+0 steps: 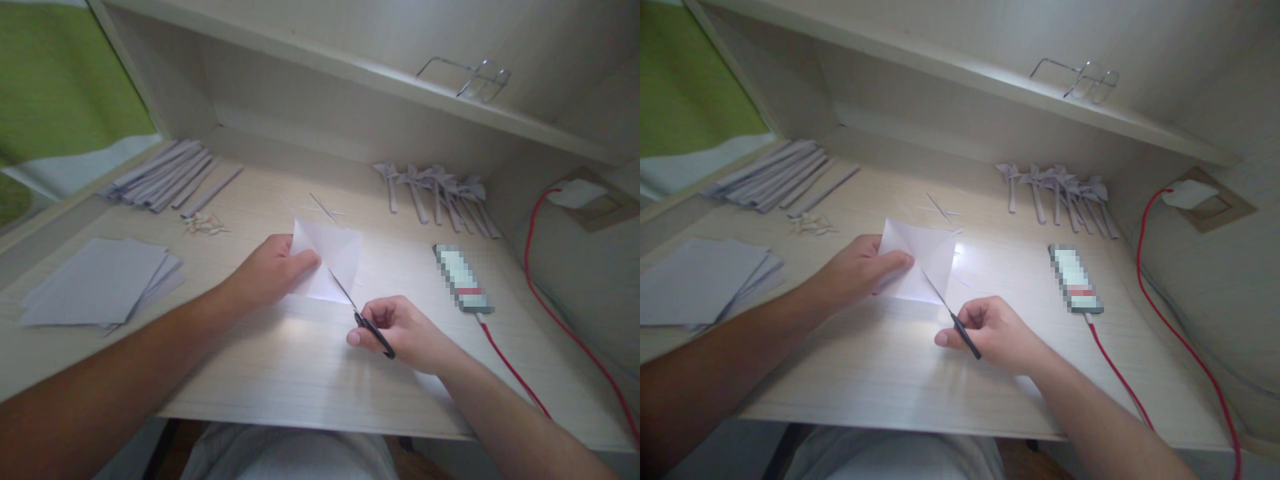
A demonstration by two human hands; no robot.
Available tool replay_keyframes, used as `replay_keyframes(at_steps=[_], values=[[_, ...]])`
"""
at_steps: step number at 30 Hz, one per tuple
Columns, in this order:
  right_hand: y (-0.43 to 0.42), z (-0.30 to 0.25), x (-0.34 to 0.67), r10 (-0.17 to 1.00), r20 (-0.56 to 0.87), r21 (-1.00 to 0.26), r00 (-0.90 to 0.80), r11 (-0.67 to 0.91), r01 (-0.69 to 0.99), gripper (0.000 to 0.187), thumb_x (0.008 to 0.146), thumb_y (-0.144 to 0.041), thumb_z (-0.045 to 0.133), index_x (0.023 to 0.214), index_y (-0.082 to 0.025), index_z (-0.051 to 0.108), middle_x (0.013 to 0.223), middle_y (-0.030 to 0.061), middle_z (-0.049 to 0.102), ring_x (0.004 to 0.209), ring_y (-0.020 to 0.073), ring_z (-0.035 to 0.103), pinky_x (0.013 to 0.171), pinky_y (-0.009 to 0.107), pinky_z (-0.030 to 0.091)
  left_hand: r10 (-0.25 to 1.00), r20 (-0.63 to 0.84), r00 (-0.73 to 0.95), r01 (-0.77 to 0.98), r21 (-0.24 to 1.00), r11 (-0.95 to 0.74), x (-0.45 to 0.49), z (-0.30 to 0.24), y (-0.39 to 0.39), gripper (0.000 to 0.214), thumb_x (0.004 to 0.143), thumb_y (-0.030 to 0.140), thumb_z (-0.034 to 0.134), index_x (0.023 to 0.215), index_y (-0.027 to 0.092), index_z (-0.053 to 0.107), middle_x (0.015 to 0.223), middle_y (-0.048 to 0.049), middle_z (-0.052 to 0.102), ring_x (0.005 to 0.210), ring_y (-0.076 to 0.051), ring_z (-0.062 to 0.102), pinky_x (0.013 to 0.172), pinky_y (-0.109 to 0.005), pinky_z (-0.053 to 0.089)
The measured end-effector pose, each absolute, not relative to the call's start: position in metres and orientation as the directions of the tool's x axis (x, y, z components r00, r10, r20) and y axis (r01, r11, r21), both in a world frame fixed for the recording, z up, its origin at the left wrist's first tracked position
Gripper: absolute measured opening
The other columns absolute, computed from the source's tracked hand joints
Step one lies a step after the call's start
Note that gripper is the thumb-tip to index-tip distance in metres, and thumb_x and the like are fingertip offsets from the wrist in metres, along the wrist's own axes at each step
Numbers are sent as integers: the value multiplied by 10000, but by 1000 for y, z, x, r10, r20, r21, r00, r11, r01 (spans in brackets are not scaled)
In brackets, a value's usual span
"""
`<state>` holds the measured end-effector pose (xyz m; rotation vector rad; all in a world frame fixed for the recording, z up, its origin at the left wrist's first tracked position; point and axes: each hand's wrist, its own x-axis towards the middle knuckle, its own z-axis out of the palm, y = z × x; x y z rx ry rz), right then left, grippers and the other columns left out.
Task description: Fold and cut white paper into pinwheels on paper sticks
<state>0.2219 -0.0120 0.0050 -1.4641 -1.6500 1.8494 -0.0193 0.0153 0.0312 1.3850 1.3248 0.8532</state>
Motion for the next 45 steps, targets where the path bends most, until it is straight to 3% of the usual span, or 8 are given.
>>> replay_keyframes(at_steps=[10,29,35,39,42,45], values=[[-12,4,221,748,-501,-849,-435,-326,417,478,655,-488,883,565,-179,530,489,-62,469,472,73,327,452,255,183,975,-150,162,268,958,103,-20,28,17,174,777,296,570,657,170,584,508,52,496,420,-104,413,406,-208,283],[-12,2,222,747,-482,-864,-458,-318,390,473,652,-484,888,598,-178,532,515,-74,428,496,73,320,467,253,183,979,-131,155,243,966,90,-21,29,16,177,786,291,579,660,168,596,518,48,503,431,-104,419,407,-206,287],[-10,9,224,743,-483,-853,-462,-280,441,447,687,-493,859,625,-170,557,558,-62,439,525,81,346,486,254,198,996,-83,27,195,978,76,-24,31,18,166,800,308,606,733,158,633,567,29,565,482,-125,484,430,-213,345],[-7,11,223,860,-329,-916,-390,-191,354,343,769,-455,804,699,-164,637,564,-40,535,539,103,449,532,253,327,996,-16,-88,36,999,19,-21,27,20,222,800,351,681,823,130,695,725,-20,697,624,-148,584,554,-224,427],[-5,8,221,946,-196,-968,-258,-144,206,289,756,-420,820,834,-173,691,615,-6,651,588,144,570,598,274,432,996,-86,34,-21,996,87,-12,21,16,247,774,360,744,765,115,718,713,-35,719,618,-145,589,574,-231,438],[-5,2,219,976,-120,-988,-180,-100,116,262,712,-378,852,786,-176,701,639,20,702,601,160,608,590,278,454,951,-154,269,-57,983,175,-2,15,7,229,790,347,754,816,119,754,791,-50,757,672,-155,637,630,-245,479]])
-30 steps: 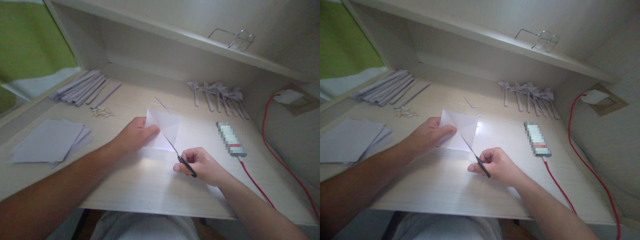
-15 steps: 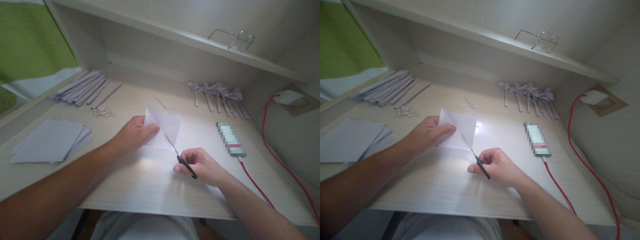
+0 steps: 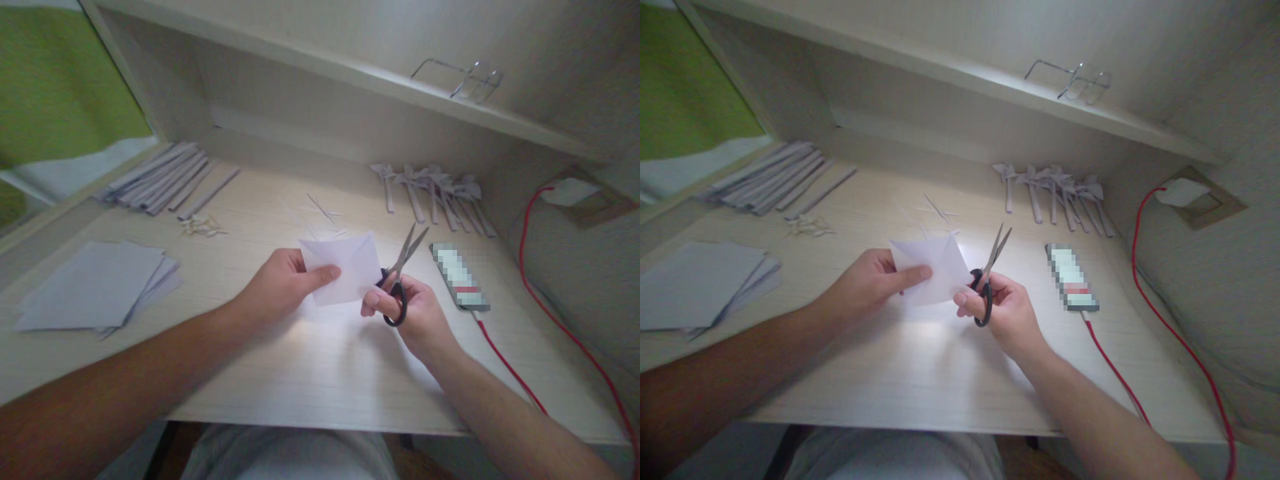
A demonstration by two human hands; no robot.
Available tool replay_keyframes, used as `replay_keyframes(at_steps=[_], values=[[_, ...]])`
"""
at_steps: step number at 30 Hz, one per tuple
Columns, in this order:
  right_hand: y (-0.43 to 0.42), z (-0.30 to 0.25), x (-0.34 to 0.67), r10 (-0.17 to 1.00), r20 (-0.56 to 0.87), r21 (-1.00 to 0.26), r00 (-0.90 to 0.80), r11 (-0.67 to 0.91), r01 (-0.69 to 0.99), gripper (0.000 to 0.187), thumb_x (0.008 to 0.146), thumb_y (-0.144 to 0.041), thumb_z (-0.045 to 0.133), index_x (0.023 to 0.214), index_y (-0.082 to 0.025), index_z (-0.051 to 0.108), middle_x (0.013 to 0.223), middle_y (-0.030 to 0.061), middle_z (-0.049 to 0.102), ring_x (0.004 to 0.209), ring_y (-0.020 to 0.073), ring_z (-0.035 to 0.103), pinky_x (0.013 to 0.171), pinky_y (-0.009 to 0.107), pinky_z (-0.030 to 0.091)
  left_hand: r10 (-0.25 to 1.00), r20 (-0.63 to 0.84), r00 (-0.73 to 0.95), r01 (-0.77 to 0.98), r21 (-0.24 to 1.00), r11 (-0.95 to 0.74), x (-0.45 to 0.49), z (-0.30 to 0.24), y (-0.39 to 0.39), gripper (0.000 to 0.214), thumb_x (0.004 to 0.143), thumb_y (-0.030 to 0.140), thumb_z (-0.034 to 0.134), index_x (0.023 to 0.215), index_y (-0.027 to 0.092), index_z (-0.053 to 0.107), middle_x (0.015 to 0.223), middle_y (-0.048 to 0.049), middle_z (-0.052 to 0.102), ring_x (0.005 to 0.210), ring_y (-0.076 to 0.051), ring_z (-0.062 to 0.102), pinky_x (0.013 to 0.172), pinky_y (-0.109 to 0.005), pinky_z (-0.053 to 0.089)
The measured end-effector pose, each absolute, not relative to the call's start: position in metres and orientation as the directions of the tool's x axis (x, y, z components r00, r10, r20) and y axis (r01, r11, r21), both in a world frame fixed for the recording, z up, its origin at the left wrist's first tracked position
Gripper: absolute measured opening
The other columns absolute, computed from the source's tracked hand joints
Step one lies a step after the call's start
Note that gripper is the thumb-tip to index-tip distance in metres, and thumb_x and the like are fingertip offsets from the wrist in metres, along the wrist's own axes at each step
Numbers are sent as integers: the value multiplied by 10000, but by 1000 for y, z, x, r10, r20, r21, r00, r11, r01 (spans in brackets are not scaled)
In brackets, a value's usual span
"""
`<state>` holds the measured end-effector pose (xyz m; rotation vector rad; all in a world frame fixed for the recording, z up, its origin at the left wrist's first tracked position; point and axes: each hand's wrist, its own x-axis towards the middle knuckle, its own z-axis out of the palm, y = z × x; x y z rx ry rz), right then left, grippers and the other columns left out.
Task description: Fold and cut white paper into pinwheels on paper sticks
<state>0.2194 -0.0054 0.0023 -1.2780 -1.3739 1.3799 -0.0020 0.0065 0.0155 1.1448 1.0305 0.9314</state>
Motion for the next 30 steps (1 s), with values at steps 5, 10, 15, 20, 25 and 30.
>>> replay_keyframes(at_steps=[5,10,15,20,25,30], values=[[-5,0,223,985,-89,-995,-144,-83,48,171,715,-253,815,661,-179,672,513,-16,644,476,121,539,516,255,398,936,-138,323,-13,989,150,-2,14,5,283,732,283,809,978,149,768,879,-49,762,760,-172,673,690,-259,503],[-4,7,226,953,-182,-978,-243,-150,145,126,697,-189,766,610,-165,678,483,-19,616,449,110,513,495,246,378,954,-57,295,140,990,16,-15,18,12,226,723,231,784,940,170,773,863,-39,753,775,-177,680,680,-251,507],[-5,11,223,931,-228,-969,-285,-189,159,115,672,-176,762,593,-161,679,480,-14,621,447,111,517,488,241,381,868,-214,448,248,963,110,-11,18,5,178,813,308,698,862,156,777,805,-49,762,716,-191,686,605,-250,486],[-4,6,225,953,-165,-984,-253,-141,110,182,706,-251,822,619,-169,683,494,-14,629,460,112,530,509,248,407,841,-255,476,228,960,162,-9,22,2,208,843,293,647,892,142,781,838,-56,774,724,-193,691,622,-252,490],[-3,1,228,971,-108,-992,-215,-93,80,210,743,-305,840,677,-171,693,530,-7,644,509,120,541,546,258,411,836,-237,494,259,959,118,-12,22,3,207,856,289,615,854,145,764,815,-44,755,708,-179,669,603,-242,463],[-1,5,230,964,-100,-989,-247,-70,127,243,803,-380,798,763,-166,690,578,1,643,563,134,545,587,274,403,925,-156,347,193,977,92,-16,24,9,234,846,366,625,790,147,688,684,3,662,584,-131,583,510,-212,429]])
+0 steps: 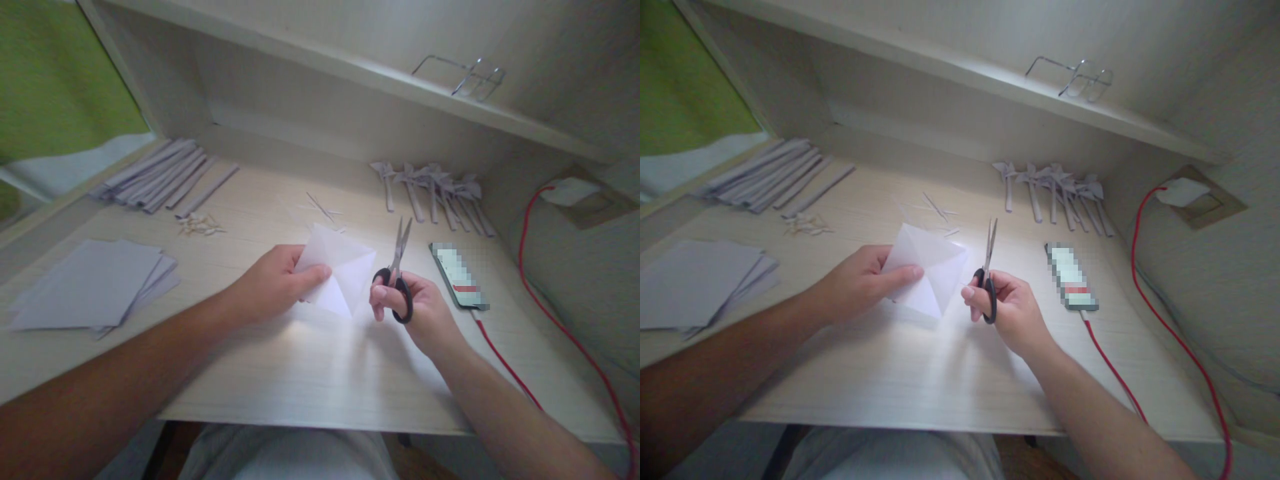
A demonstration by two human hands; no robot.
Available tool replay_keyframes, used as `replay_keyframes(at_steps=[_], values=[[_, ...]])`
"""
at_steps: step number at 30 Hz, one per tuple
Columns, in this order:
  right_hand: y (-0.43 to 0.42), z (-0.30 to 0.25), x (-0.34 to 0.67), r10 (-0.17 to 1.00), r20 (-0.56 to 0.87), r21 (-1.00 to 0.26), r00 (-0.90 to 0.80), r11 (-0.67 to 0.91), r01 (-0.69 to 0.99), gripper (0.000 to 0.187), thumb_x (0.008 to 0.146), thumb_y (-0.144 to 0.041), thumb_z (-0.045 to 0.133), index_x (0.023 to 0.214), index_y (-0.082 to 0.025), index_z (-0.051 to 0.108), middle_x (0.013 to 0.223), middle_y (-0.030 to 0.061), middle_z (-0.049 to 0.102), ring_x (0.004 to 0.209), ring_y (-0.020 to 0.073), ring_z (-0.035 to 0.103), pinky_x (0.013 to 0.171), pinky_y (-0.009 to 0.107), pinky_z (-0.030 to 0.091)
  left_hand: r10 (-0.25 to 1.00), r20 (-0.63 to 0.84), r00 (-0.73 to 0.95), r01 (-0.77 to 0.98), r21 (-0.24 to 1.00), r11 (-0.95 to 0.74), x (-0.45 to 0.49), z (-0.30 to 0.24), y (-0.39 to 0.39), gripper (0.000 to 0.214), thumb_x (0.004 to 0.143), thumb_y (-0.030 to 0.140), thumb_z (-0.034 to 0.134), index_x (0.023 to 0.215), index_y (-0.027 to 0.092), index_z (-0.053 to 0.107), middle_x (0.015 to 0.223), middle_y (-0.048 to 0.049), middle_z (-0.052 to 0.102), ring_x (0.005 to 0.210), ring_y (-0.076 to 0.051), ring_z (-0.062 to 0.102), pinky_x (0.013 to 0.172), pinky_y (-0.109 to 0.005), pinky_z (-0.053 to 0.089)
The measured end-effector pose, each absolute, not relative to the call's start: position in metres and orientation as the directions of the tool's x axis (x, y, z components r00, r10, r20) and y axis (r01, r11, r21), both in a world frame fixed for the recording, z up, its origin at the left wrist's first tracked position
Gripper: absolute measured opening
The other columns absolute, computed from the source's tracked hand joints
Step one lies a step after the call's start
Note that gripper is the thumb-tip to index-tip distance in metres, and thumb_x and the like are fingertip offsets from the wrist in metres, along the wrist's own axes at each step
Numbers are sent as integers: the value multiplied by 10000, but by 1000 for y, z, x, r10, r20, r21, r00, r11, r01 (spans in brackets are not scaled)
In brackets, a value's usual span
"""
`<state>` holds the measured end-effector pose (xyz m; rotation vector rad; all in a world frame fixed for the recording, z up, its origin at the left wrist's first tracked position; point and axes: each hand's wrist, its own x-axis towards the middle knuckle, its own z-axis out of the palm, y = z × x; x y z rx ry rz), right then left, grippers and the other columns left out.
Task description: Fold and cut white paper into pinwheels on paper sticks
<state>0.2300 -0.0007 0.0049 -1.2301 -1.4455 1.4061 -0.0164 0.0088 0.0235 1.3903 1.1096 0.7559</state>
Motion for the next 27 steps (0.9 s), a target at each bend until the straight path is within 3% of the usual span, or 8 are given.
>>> replay_keyframes(at_steps=[5,10,27], values=[[-3,7,230,837,-282,-951,-469,-177,255,345,820,-477,770,803,-140,696,623,2,598,579,122,504,562,262,359,992,-64,112,173,984,44,-23,34,17,159,780,284,632,676,172,588,543,49,541,466,-97,479,424,-187,387],[-8,8,227,729,-401,-913,-554,-269,307,369,776,-484,813,819,-138,691,624,-26,541,568,96,431,519,237,286,999,-38,-13,223,974,40,-24,45,16,179,766,241,617,613,172,554,493,44,511,439,-87,446,405,-185,333],[-10,10,223,709,-446,-894,-546,-317,318,379,705,-445,865,693,-153,624,576,-57,471,543,85,363,504,243,235,998,-4,57,253,968,-11,-22,33,15,243,829,297,597,625,184,528,501,40,523,434,-102,471,421,-210,349]])
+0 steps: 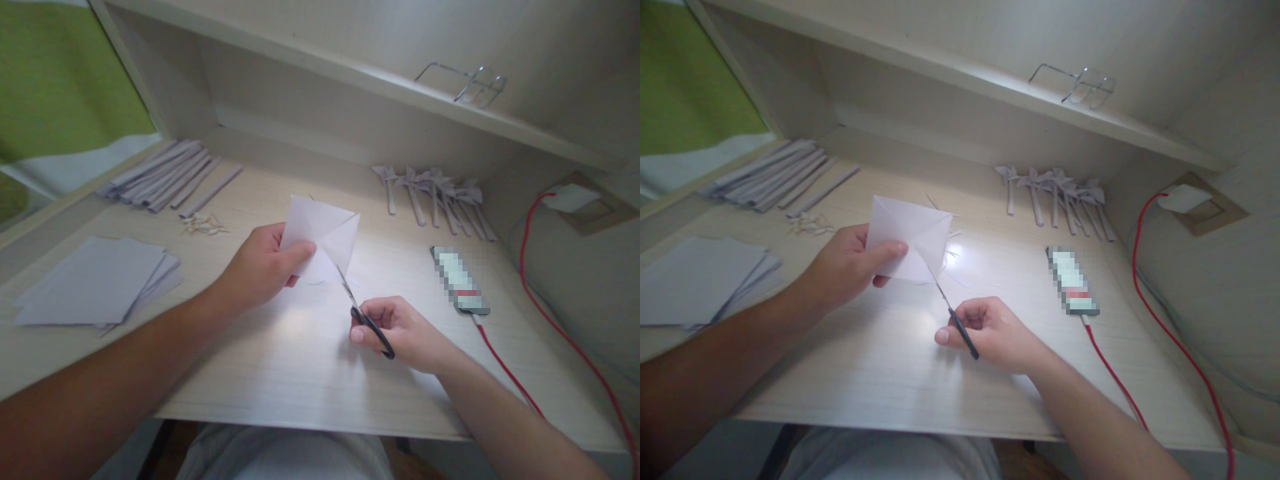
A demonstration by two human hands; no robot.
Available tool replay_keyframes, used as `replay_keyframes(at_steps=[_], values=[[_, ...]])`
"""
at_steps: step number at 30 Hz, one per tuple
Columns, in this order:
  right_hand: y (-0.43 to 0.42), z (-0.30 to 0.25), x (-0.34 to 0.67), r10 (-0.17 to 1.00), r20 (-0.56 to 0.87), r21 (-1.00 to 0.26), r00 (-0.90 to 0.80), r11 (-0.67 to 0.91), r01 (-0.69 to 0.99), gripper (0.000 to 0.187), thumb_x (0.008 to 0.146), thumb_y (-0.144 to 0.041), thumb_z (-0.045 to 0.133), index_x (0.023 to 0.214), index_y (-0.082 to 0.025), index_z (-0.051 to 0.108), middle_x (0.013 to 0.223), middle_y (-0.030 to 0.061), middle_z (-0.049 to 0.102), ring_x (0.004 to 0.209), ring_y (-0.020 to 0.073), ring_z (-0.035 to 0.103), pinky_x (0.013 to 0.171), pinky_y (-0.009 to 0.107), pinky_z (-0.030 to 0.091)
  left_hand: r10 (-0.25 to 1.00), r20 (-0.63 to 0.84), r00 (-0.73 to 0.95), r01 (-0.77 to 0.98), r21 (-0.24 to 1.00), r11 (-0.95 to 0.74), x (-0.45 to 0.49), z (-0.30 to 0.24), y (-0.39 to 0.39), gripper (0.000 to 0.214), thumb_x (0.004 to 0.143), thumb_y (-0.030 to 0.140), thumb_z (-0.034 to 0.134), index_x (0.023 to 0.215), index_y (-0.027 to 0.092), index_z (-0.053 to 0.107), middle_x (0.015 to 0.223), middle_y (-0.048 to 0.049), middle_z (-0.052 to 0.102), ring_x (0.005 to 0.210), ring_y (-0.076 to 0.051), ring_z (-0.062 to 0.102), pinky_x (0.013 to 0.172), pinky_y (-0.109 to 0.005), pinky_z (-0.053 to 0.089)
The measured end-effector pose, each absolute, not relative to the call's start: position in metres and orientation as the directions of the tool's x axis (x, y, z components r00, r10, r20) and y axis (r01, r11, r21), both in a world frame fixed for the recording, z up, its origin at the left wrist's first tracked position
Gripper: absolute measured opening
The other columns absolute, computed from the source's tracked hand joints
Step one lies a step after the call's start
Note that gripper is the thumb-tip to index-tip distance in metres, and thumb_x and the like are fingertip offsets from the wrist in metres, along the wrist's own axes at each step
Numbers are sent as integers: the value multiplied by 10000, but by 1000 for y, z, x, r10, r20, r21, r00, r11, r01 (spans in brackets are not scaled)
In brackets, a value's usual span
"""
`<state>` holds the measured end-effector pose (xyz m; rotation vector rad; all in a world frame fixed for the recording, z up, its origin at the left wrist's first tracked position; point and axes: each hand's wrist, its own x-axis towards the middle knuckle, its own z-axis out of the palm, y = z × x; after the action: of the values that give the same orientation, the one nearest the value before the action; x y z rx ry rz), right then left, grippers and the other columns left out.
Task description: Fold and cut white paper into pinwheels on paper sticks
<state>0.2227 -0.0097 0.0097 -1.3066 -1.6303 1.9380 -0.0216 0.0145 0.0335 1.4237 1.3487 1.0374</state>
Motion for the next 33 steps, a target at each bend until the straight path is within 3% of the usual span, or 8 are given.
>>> replay_keyframes(at_steps=[33], values=[[-12,6,225,734,-464,-878,-496,-305,370,441,698,-495,855,636,-169,565,543,-68,427,505,75,312,473,252,188,998,-3,61,258,966,-13,-21,32,15,235,832,286,602,634,183,529,485,51,522,425,-100,472,416,-208,341]])
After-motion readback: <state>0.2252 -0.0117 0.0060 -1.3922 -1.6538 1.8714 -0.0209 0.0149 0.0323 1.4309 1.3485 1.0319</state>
